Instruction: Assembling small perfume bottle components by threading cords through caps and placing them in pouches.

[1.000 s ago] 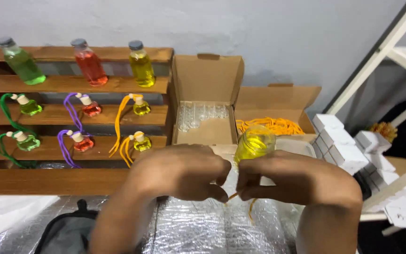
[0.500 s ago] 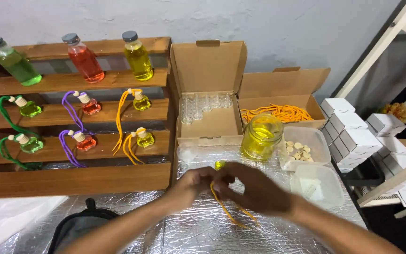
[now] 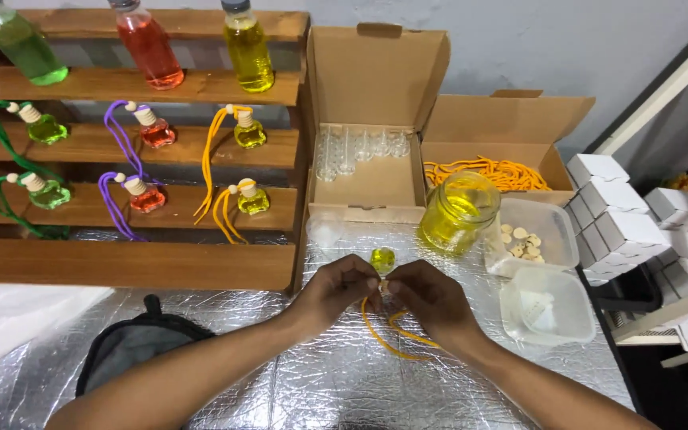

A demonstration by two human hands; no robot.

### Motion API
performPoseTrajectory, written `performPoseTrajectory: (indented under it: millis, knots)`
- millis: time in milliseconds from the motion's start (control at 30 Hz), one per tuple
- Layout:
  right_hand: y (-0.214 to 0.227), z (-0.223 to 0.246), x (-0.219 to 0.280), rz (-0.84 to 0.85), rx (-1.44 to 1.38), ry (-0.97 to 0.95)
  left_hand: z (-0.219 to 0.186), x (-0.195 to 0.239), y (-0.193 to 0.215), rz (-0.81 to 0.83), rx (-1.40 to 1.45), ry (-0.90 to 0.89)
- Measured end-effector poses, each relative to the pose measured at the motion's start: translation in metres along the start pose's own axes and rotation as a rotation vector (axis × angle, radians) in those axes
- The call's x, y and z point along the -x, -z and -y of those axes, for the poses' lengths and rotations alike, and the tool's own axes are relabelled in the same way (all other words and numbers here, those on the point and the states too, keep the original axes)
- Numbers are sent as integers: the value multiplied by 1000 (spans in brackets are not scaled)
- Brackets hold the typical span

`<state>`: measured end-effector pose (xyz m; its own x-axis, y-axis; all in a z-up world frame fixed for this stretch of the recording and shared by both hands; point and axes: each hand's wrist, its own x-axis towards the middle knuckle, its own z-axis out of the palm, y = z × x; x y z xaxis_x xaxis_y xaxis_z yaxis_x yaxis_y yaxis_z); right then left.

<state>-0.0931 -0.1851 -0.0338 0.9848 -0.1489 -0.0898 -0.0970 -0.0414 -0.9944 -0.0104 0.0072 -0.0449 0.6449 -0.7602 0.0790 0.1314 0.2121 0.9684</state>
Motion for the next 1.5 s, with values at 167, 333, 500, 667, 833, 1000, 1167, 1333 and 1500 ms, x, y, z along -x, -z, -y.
performPoseTrajectory:
  millis: [167, 333, 500, 667, 833, 1000, 1167, 1333, 1500]
  knots:
    - [1, -6, -5, 5, -37, 0, 6, -4, 8, -15, 25, 80]
    - [3, -12, -6, -35, -63, 86, 21, -8, 9, -93, 72, 37]
    - [7, -10, -3, -50, -19, 155, 27, -8, 10, -87, 138, 47]
    - [11, 1, 4, 28, -22, 280, 3, -3, -1, -7, 142, 78]
    - [10, 0, 5, -48, -13, 275, 34, 17, -17, 252, 391, 300]
    - [16, 6, -3, -103, -19, 247, 4, 28, -28, 466, 329, 193]
    - [24, -3, -10, -135, -72, 328, 2, 29, -20, 584, 299, 255]
    - [21, -5, -10, -138, -35, 345, -2, 20, -26, 244, 306, 405]
    - [11, -6, -9, -78, 89, 304, 8, 5, -11, -43, 284, 166]
